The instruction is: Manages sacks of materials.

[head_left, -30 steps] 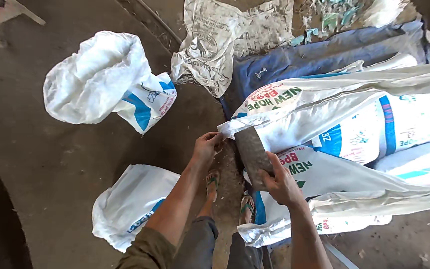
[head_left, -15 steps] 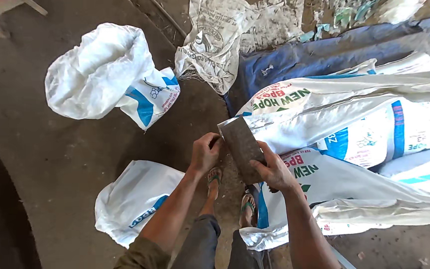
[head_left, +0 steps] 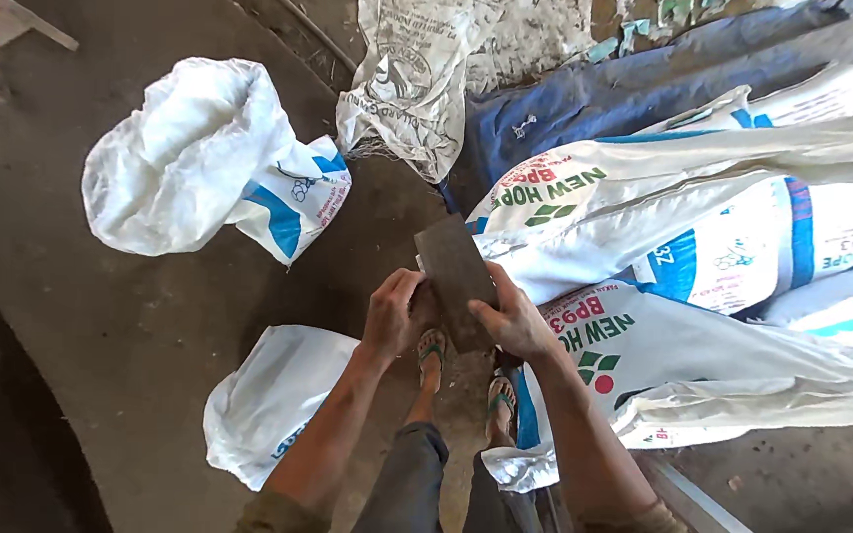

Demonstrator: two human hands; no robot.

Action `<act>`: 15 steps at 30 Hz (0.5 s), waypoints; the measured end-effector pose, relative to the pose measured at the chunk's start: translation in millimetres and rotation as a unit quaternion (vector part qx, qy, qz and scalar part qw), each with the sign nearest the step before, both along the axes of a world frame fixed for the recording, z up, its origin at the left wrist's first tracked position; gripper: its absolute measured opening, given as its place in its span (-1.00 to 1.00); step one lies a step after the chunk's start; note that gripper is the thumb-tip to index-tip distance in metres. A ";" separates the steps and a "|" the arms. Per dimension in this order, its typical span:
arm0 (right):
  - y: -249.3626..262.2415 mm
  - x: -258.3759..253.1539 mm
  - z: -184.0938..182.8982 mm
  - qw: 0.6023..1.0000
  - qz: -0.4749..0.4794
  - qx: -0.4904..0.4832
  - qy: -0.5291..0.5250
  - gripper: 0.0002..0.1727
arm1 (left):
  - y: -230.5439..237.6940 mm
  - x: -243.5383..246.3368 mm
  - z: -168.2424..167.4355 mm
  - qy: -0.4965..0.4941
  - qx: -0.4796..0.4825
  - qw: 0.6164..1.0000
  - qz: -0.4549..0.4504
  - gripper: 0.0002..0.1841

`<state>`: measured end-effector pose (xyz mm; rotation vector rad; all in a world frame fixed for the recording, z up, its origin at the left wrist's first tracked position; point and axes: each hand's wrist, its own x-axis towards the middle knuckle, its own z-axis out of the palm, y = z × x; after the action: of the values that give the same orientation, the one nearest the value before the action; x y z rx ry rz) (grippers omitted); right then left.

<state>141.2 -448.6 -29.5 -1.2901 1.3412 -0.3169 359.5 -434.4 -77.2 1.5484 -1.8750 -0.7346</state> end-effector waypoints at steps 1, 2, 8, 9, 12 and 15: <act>1.6 -1.5 -1.8 1.000 0.007 -0.002 -0.002 -0.37 | -1.1 0.6 0.1 -0.001 -0.002 1.000 0.005 -0.82; 9.2 -4.3 -2.2 1.000 0.015 -0.001 -0.001 -0.35 | -2.2 0.6 1.5 -0.001 -0.008 1.000 0.011 -0.82; 22.8 29.7 -15.2 0.999 0.029 0.005 -0.037 -0.29 | -16.7 11.8 52.6 -0.006 -0.084 0.996 0.022 -0.77; 17.3 27.5 -14.0 0.997 0.023 -0.019 -0.068 -0.29 | -20.3 18.8 56.5 -0.004 -0.091 0.995 0.033 -0.72; 45.9 6.4 8.9 0.986 -0.004 -0.029 -0.161 -0.30 | -7.2 55.0 59.7 -0.064 0.007 0.994 0.089 -0.62; 109.2 -47.4 44.1 0.966 -0.077 0.005 -0.245 -0.30 | 16.9 72.1 36.3 -0.109 0.177 0.972 0.108 -0.55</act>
<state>93.8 -339.4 14.7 -1.0115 1.0147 -0.6884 431.6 -417.6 -40.9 2.0968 -1.7522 -0.8613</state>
